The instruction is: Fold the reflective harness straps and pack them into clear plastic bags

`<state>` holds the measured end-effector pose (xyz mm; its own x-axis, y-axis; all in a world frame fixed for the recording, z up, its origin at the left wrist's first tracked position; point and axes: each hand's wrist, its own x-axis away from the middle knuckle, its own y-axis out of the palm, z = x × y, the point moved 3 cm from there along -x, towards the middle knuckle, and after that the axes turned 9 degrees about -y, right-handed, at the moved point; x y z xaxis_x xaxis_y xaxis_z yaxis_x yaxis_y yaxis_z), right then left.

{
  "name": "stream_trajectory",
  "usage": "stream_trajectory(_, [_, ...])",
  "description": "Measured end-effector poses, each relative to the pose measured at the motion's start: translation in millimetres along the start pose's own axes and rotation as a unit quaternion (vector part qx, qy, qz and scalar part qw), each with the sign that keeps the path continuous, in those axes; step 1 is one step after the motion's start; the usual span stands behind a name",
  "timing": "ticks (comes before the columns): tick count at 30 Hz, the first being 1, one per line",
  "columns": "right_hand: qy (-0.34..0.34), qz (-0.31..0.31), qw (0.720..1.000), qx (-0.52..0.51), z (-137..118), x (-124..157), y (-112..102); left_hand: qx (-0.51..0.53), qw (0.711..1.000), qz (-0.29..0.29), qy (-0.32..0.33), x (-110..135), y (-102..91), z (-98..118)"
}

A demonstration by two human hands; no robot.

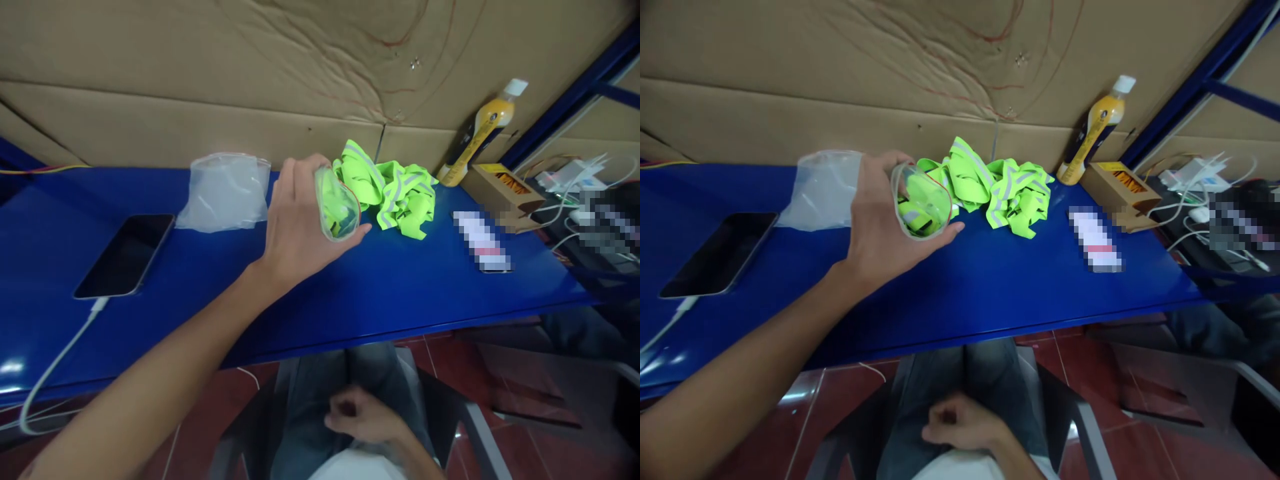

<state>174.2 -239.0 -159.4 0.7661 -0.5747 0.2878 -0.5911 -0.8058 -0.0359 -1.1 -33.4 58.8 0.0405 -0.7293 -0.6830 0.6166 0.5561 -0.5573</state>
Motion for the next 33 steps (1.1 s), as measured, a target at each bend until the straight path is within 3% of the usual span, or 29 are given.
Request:
stream_trajectory(2, [0.046,0.078,0.987,0.133,36,6,0,-0.003,1.0,0.002,0.002,1,0.5,1])
stream_trajectory(4, [0.087,0.144,0.941,0.292,74,10,3,-0.007,1.0,0.003,0.006,2,0.7,1])
stream_trajectory(6, [0.147,0.095,0.918,0.355,115,9,15,-0.005,1.0,0.005,0.004,2,0.5,1])
stream_trajectory(8, [0.145,0.079,0.922,0.35,143,10,26,0.0,1.0,0.009,0.002,2,0.1,1])
stream_trajectory(10, [0.162,0.071,0.929,0.324,154,15,31,-0.001,1.0,0.013,0.003,1,-0.1,0])
stream_trajectory(14, [0.149,0.056,0.954,0.255,122,37,21,-0.011,1.0,0.011,0.001,0,-0.3,-1])
stream_trajectory(18, [0.143,0.095,0.966,0.195,83,56,7,-0.011,1.0,0.014,0.007,-1,-1.1,0])
stream_trajectory(22, [0.125,0.178,0.971,0.1,83,63,1,-0.016,1.0,0.008,0.004,-1,-0.9,-1])
stream_trajectory(26, [0.105,0.234,0.962,-0.09,85,65,-10,-0.015,1.0,0.008,0.0,-1,-1.1,-1])
stream_trajectory(29, [0.07,0.213,0.95,-0.217,61,67,-18,-0.015,1.0,0.009,0.001,-1,-1.2,0])
stream_trajectory(33, [0.001,0.104,0.982,-0.156,11,74,-17,-0.01,1.0,0.009,0.004,-1,-1.1,-1])
